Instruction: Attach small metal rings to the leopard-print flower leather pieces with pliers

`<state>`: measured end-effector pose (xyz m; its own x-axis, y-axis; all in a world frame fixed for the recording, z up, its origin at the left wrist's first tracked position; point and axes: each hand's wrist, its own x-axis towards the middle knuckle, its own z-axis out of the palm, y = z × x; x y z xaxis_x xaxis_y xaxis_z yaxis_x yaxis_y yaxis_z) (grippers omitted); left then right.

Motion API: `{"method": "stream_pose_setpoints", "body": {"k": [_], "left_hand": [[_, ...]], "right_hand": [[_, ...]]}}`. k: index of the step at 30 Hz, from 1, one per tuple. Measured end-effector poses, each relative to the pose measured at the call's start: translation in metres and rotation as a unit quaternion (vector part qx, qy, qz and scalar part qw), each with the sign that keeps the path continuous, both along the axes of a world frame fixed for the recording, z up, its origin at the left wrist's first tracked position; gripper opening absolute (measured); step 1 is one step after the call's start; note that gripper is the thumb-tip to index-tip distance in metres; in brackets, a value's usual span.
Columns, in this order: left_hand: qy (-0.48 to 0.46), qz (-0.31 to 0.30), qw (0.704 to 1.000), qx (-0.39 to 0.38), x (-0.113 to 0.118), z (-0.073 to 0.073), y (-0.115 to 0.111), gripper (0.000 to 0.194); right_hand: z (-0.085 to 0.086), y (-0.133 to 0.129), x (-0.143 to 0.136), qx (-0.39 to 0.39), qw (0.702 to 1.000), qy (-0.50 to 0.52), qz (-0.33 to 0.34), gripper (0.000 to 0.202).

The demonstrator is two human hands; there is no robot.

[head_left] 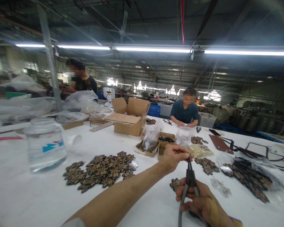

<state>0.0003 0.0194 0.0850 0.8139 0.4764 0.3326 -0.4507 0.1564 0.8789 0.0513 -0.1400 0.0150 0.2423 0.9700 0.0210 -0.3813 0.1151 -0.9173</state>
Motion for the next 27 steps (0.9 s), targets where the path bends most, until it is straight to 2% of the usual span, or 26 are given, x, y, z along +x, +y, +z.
{"method": "stream_pose_setpoints", "body": {"k": [5, 10, 16, 27], "left_hand": [[-0.021, -0.042, 0.997, -0.063, 0.002, -0.005, -0.001, 0.030], [0.006, -0.068, 0.992, -0.104, 0.005, -0.011, 0.002, 0.030], [0.031, -0.062, 0.993, -0.100, 0.010, -0.018, 0.000, 0.031], [0.044, -0.047, 0.994, -0.087, 0.013, -0.019, 0.001, 0.038]], "right_hand": [[0.007, -0.003, -0.006, 0.012, 1.000, 0.024, 0.008, 0.058], [0.013, -0.005, -0.006, 0.017, 0.999, 0.051, -0.005, 0.054], [0.016, -0.007, 0.001, 0.022, 0.995, 0.093, -0.007, 0.056], [0.017, -0.007, 0.001, 0.011, 0.995, 0.097, -0.009, 0.057]]}}
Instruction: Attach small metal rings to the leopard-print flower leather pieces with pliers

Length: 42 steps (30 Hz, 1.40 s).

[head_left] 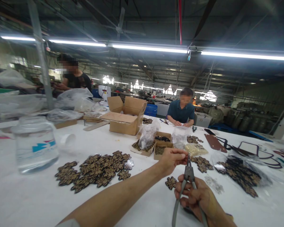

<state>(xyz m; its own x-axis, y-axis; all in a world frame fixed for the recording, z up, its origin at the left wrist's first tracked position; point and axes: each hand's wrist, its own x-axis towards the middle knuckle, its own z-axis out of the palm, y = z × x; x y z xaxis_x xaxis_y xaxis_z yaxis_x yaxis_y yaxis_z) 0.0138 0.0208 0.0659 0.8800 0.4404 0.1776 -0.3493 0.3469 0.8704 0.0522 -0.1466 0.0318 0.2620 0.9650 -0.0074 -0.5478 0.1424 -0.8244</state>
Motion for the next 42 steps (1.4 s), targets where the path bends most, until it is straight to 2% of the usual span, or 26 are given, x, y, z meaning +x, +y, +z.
{"method": "stream_pose_setpoints", "body": {"k": [8, 12, 14, 15, 17, 19, 21, 22, 25, 26, 28, 31, 33, 42], "left_hand": [[0.010, 0.028, 0.999, 0.029, 0.001, -0.004, 0.002, 0.037], [-0.001, 0.039, 0.998, 0.054, -0.001, 0.000, 0.000, 0.035], [-0.011, 0.042, 0.997, 0.068, -0.003, 0.004, -0.001, 0.035], [-0.014, 0.045, 0.996, 0.074, -0.004, 0.006, -0.002, 0.034], [-0.015, 0.053, 0.995, 0.083, -0.005, 0.008, -0.002, 0.033], [-0.011, 0.062, 0.994, 0.092, -0.006, 0.008, -0.002, 0.032], [-0.010, 0.067, 0.992, 0.103, -0.006, 0.007, -0.004, 0.031], [-0.013, 0.068, 0.991, 0.111, -0.006, 0.007, -0.006, 0.030], [-0.028, 0.063, 0.988, 0.137, -0.008, 0.010, -0.015, 0.028], [-0.031, 0.057, 0.987, 0.144, -0.009, 0.012, -0.019, 0.027], [-0.033, 0.043, 0.986, 0.158, -0.013, 0.018, -0.028, 0.026], [-0.024, 0.028, 0.985, 0.170, -0.019, 0.026, -0.039, 0.027], [-0.014, 0.028, 0.985, 0.169, -0.021, 0.028, -0.044, 0.027], [-0.013, 0.043, 0.985, 0.168, -0.024, 0.026, -0.046, 0.032]], "right_hand": [[-0.002, 0.002, -0.002, -0.028, 0.999, -0.034, -0.026, 0.055], [-0.010, 0.008, -0.005, -0.047, 0.989, -0.107, -0.091, 0.050], [-0.016, 0.014, -0.006, -0.029, 0.973, -0.178, -0.142, 0.046], [-0.019, 0.018, -0.006, -0.015, 0.956, -0.224, -0.189, 0.043], [-0.026, 0.024, -0.003, 0.008, 0.903, -0.310, -0.297, 0.031], [-0.032, 0.026, 0.007, 0.013, 0.856, -0.355, -0.376, 0.025], [-0.035, 0.023, 0.022, 0.016, 0.814, -0.414, -0.407, 0.032], [-0.036, 0.019, 0.031, 0.020, 0.784, -0.459, -0.417, 0.039], [-0.039, 0.006, 0.059, 0.030, 0.651, -0.617, -0.441, 0.057], [-0.040, 0.002, 0.067, 0.034, 0.617, -0.651, -0.441, 0.059], [-0.043, -0.003, 0.079, 0.041, 0.571, -0.693, -0.438, 0.060], [-0.046, -0.006, 0.089, 0.063, 0.528, -0.724, -0.439, 0.059], [-0.045, -0.006, 0.090, 0.070, 0.512, -0.731, -0.445, 0.059], [-0.042, -0.007, 0.085, 0.080, 0.495, -0.740, -0.449, 0.059]]}}
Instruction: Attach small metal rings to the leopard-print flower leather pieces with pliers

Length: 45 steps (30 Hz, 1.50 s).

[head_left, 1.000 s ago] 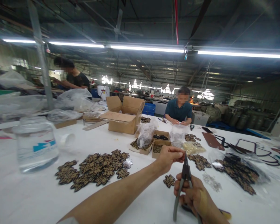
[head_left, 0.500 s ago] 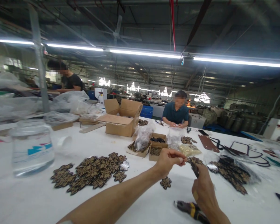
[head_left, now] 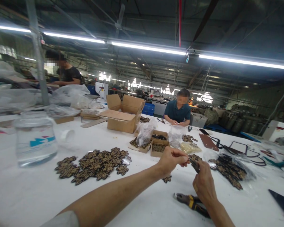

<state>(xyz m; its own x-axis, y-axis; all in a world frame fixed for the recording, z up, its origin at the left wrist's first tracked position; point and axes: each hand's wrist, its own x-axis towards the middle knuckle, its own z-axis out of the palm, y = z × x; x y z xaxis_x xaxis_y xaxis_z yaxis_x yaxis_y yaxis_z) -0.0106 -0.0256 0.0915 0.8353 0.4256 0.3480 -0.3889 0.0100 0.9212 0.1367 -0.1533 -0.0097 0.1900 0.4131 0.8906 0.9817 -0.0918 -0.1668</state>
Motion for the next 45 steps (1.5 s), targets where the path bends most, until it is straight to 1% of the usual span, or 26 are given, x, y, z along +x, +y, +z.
{"method": "stream_pose_setpoints", "body": {"k": [6, 12, 16, 21, 28, 34, 39, 45], "left_hand": [[0.004, -0.010, 1.000, 0.007, -0.002, 0.003, 0.000, 0.033], [0.007, -0.032, 0.999, 0.002, 0.002, -0.003, 0.004, 0.031], [0.027, -0.043, 0.999, -0.020, 0.003, -0.005, 0.005, 0.032], [0.046, -0.064, 0.996, -0.039, 0.003, -0.005, 0.006, 0.035], [0.056, -0.080, 0.994, -0.052, 0.001, -0.002, 0.003, 0.037], [0.070, -0.093, 0.991, -0.068, 0.002, -0.003, 0.002, 0.034], [0.065, -0.087, 0.991, -0.073, 0.002, -0.006, 0.003, 0.028], [0.071, -0.074, 0.991, -0.088, 0.002, -0.004, 0.000, 0.029]], "right_hand": [[-0.003, 0.000, 0.006, 0.010, 0.999, -0.031, -0.011, 0.055], [-0.003, -0.002, 0.006, 0.002, 0.998, -0.047, -0.029, 0.055], [-0.005, -0.003, 0.006, -0.008, 0.999, -0.044, -0.030, 0.055], [-0.008, -0.002, 0.005, -0.015, 0.999, -0.025, -0.013, 0.056], [-0.013, -0.001, 0.007, -0.009, 0.999, 0.001, 0.039, 0.059], [-0.009, -0.004, 0.002, -0.050, 0.996, 0.038, 0.070, 0.066], [-0.008, -0.005, 0.000, -0.054, 0.995, 0.038, 0.080, 0.067], [-0.009, -0.003, 0.000, -0.050, 0.994, 0.052, 0.087, 0.066]]}}
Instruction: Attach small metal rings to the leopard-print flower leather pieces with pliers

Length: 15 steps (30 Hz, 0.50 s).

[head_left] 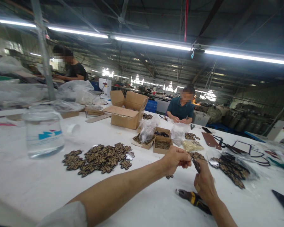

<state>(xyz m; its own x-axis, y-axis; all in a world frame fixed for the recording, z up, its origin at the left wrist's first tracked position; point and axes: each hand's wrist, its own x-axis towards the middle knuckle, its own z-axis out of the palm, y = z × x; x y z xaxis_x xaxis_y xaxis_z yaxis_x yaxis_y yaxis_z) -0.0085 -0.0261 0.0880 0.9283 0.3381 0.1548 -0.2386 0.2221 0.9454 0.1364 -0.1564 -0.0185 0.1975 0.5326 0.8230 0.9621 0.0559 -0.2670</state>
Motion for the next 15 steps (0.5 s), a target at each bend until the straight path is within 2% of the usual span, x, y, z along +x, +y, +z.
{"method": "stream_pose_setpoints", "body": {"k": [5, 9, 12, 15], "left_hand": [[-0.010, 0.033, 0.999, 0.015, 0.001, 0.000, -0.003, 0.028], [-0.037, 0.069, 0.995, 0.054, 0.002, -0.004, -0.002, 0.033], [-0.058, 0.093, 0.986, 0.126, 0.001, -0.007, 0.003, 0.043], [-0.059, 0.121, 0.969, 0.208, 0.001, -0.008, 0.008, 0.032]], "right_hand": [[0.002, 0.002, -0.002, -0.002, 0.998, 0.054, -0.036, 0.063], [0.003, 0.003, -0.002, -0.005, 0.999, 0.040, -0.033, 0.067], [0.003, 0.004, -0.003, -0.020, 0.999, 0.025, -0.016, 0.066], [0.002, 0.004, -0.003, -0.030, 0.999, 0.022, -0.015, 0.064]]}}
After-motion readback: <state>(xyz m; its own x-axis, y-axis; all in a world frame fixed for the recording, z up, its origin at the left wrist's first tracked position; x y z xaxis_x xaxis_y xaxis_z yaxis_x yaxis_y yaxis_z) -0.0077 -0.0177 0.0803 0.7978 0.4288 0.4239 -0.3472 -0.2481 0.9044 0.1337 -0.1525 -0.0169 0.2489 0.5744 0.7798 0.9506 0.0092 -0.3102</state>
